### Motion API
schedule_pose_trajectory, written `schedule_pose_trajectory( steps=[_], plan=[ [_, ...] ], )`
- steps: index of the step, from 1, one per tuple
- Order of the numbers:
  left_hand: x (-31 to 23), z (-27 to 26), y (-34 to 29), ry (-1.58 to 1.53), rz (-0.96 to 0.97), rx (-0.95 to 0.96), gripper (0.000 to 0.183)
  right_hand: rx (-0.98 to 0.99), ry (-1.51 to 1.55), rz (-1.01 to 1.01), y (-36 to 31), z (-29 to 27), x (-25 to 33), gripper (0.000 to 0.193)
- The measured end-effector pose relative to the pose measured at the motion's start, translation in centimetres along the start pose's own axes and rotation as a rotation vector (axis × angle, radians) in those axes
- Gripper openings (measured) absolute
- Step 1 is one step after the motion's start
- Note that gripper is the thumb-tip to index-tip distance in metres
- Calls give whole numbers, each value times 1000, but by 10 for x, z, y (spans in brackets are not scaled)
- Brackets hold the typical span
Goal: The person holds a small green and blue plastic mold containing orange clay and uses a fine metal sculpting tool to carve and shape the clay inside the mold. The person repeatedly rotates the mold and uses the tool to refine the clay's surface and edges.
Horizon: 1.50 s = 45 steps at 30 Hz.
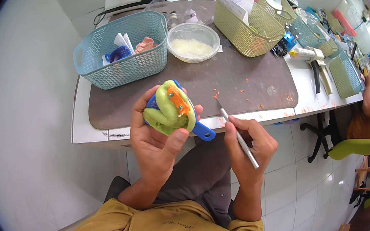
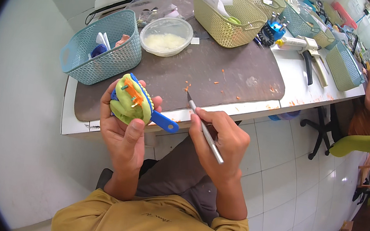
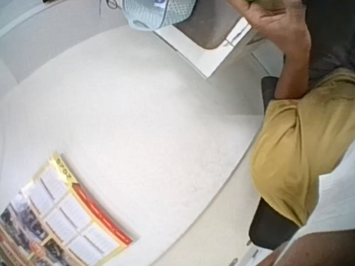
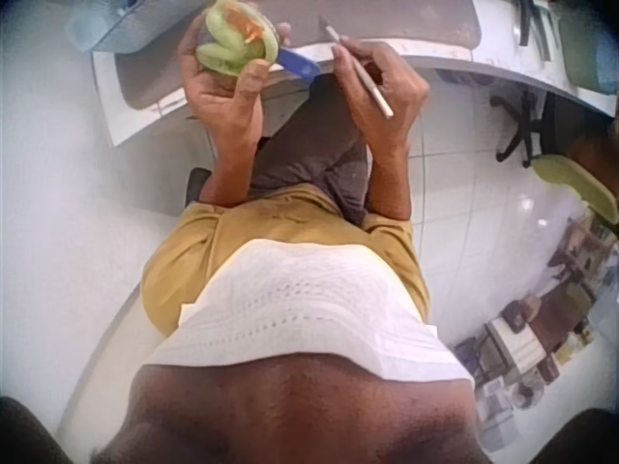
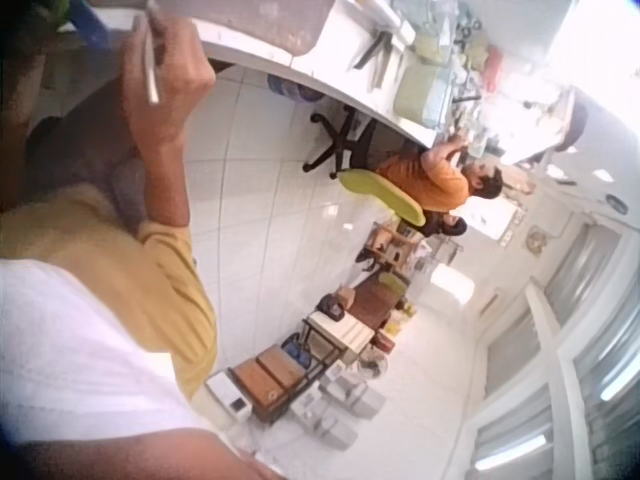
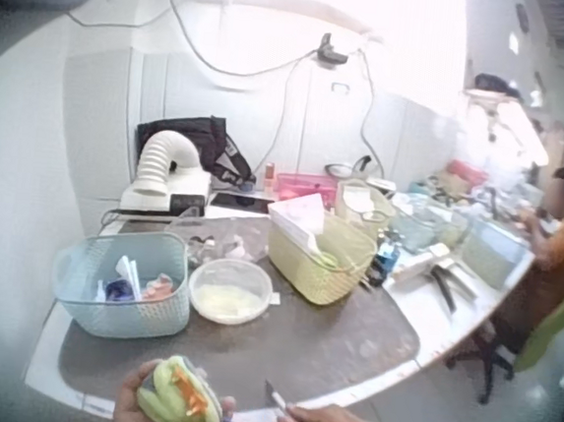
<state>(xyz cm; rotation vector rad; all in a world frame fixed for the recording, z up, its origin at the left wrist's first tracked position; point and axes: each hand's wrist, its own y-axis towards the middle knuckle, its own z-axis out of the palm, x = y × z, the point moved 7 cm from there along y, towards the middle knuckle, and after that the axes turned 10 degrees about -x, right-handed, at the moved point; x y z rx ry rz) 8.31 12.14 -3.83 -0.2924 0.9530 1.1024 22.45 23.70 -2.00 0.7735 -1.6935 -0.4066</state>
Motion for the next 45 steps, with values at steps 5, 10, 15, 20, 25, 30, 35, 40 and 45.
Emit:
schedule_pose_trajectory(
  steps=[5, 10, 15, 20, 25, 30, 35, 40, 45],
  plan=[
    [0, -3, -1, -57, -2, -14, 69, 31, 53, 215, -11, -14, -13, 6],
    [2, -8, -4, -138, -27, -41, 63, -86, 269, -70, -6, -24, 12, 16],
    [0, -8, -8, -54, 30, -21, 54, -99, 318, -339, -12, -13, 51, 21],
    [4, -11, -12, -91, 1, 1, 50, -83, 319, -434, -10, 2, 65, 24],
    [4, -6, -12, -235, 0, 43, 41, -75, 295, -468, -11, 6, 70, 22],
    [7, -6, -13, -240, -10, 48, 41, -63, 277, -477, -10, 5, 70, 22],
    [7, -6, -13, -205, -4, 47, 45, -50, 260, -469, -11, 5, 71, 22],
    [5, -6, -12, -224, 14, 63, 41, -42, 263, -471, -11, 6, 70, 22],
    [4, -5, -12, -219, 18, 71, 41, -24, 275, -490, -9, 5, 69, 22]
  ],
)
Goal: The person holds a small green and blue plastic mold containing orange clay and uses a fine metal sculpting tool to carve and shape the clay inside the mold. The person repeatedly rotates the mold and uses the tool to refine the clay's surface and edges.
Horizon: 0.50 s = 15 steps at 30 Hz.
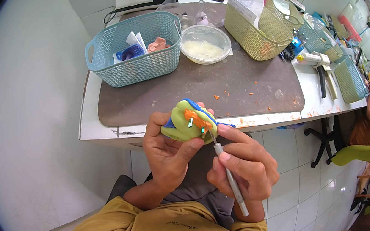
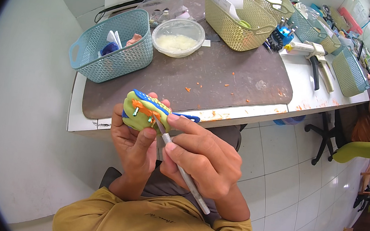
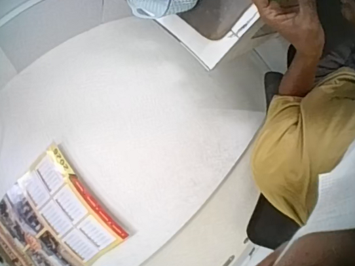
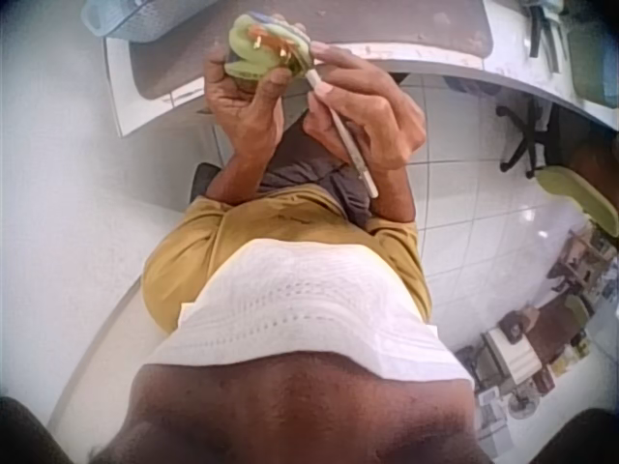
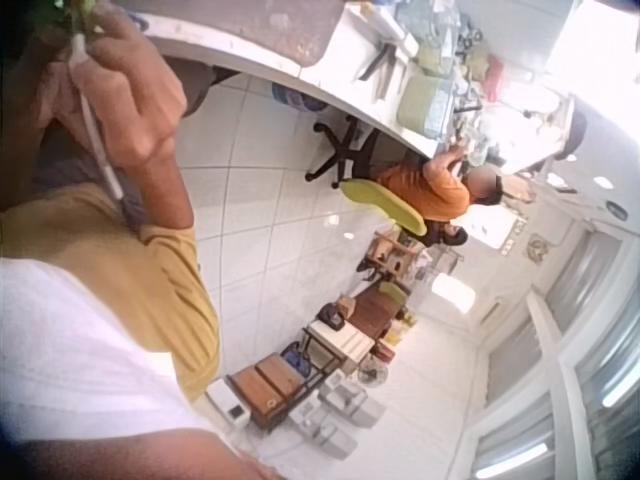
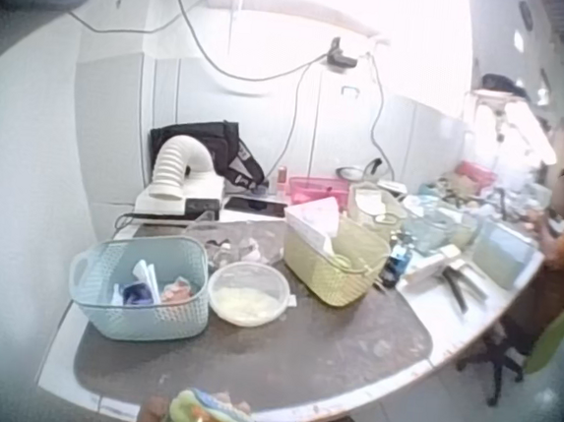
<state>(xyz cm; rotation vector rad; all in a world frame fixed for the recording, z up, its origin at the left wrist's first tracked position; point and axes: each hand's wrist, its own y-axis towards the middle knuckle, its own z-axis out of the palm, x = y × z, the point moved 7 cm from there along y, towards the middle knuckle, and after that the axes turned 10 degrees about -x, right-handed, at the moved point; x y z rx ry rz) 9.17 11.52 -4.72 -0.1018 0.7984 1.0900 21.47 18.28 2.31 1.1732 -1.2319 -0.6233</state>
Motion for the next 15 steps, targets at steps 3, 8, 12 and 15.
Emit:
schedule_pose_trajectory(
  steps=[3, 8, 12, 15],
  plan=[
    [0, 0, 0, 12, -5, -3, 40, 8, 3, 6, 0, 0, -1, 21],
    [-2, -1, 0, 27, 3, -6, 41, 1, 20, 5, -2, -1, -3, 21],
    [-3, 0, 0, 19, 9, -11, 42, 30, 6, -2, -3, 0, -4, 17],
    [-3, 0, 0, 11, 19, -15, 43, 30, 13, -2, -3, 0, -4, 17]
  ],
)
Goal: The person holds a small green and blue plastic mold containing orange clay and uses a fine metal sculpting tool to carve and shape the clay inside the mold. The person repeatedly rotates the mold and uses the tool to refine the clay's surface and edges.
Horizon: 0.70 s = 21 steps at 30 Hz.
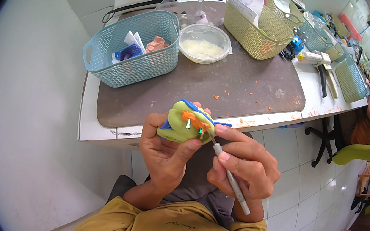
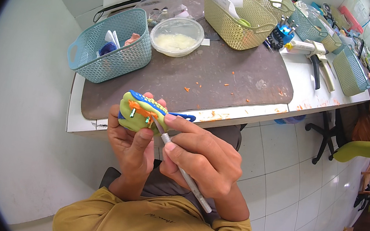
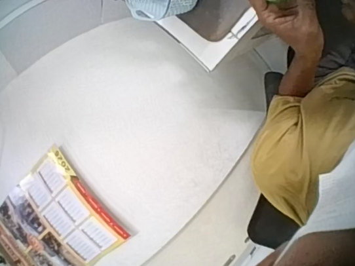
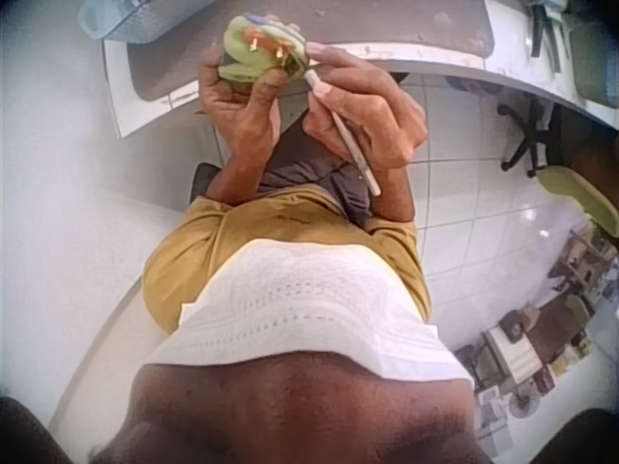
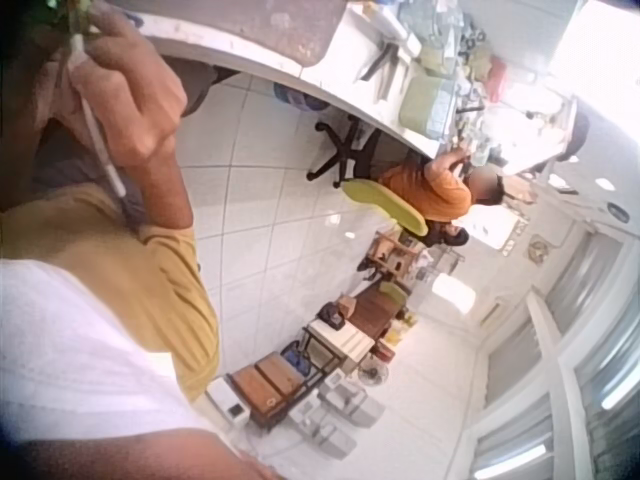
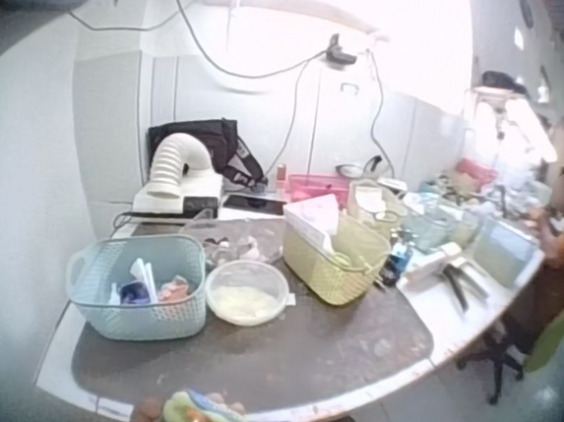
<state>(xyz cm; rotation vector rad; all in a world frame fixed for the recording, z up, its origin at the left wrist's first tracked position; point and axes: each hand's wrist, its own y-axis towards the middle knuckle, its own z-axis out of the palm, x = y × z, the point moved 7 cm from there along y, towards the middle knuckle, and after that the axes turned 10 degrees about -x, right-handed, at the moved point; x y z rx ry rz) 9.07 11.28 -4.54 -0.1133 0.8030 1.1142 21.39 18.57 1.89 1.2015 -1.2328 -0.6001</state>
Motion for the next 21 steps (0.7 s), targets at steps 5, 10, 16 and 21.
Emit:
schedule_pose_trajectory(
  steps=[5, 10, 16, 21],
  plan=[
    [-1, 0, 0, 27, 25, -9, 43, -7, 8, -6, -1, 1, -1, 16],
    [-1, 0, -1, 85, 23, -11, 45, -8, 18, -3, -2, 0, -2, 16],
    [-1, -5, -4, 152, 48, -30, 49, -39, 24, 18, -1, 0, -1, 19],
    [-3, -3, -3, 92, 61, -20, 42, -55, 22, 25, -1, -1, -2, 20]
  ],
)
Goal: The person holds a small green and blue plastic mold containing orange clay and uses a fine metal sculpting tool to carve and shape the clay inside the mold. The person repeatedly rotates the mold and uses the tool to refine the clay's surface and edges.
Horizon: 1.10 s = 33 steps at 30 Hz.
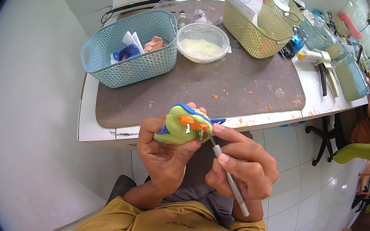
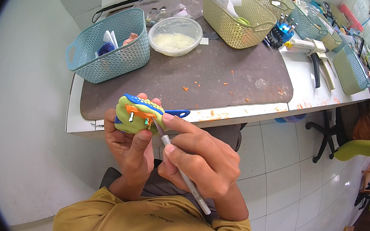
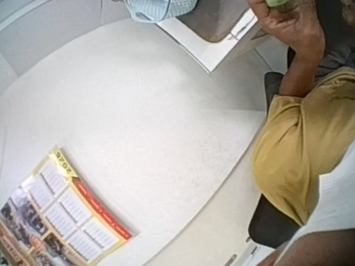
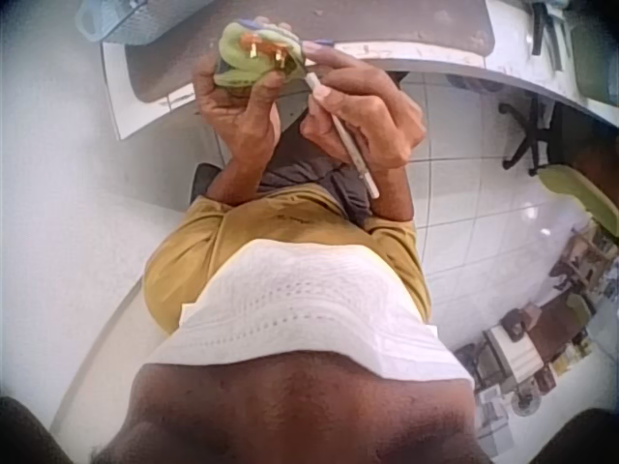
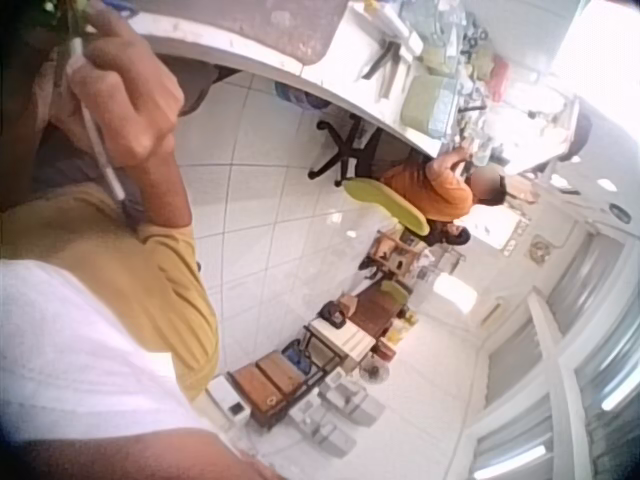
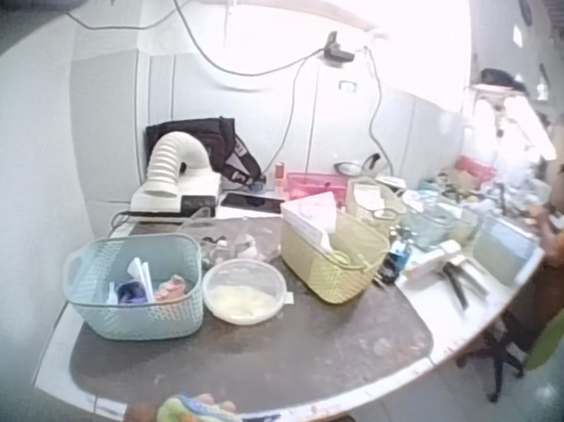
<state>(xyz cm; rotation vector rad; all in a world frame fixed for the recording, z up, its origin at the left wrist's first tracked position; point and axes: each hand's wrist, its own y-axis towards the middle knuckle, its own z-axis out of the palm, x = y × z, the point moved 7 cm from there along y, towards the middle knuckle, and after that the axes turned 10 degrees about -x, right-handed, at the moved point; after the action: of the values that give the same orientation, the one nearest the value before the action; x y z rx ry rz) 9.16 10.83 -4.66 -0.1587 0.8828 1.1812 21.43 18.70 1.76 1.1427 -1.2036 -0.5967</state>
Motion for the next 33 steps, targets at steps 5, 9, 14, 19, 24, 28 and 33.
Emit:
schedule_pose_trajectory(
  steps=[5, 9, 14, 19, 24, 28, 33],
  plan=[
    [0, -2, 0, 49, 35, 12, 42, 8, 0, -9, 0, 0, 0, 20],
    [-1, 0, -1, 51, 64, 19, 42, 1, 1, -13, 0, 0, 1, 21],
    [-3, 0, -2, 90, 114, 46, 44, 3, -17, -9, 1, -2, 2, 21],
    [-4, 2, -3, 104, 143, 62, 44, 14, -17, 4, 1, -3, 3, 21],
    [-3, 3, -4, 133, 197, 83, 42, 19, -26, 4, 1, -3, 2, 22],
    [-6, 6, -4, 199, 280, 129, 42, 67, -14, 1, 2, -4, 4, 16],
    [-7, 6, -5, 213, 382, 166, 42, 35, 4, 18, 2, -6, 1, 24]
  ],
)
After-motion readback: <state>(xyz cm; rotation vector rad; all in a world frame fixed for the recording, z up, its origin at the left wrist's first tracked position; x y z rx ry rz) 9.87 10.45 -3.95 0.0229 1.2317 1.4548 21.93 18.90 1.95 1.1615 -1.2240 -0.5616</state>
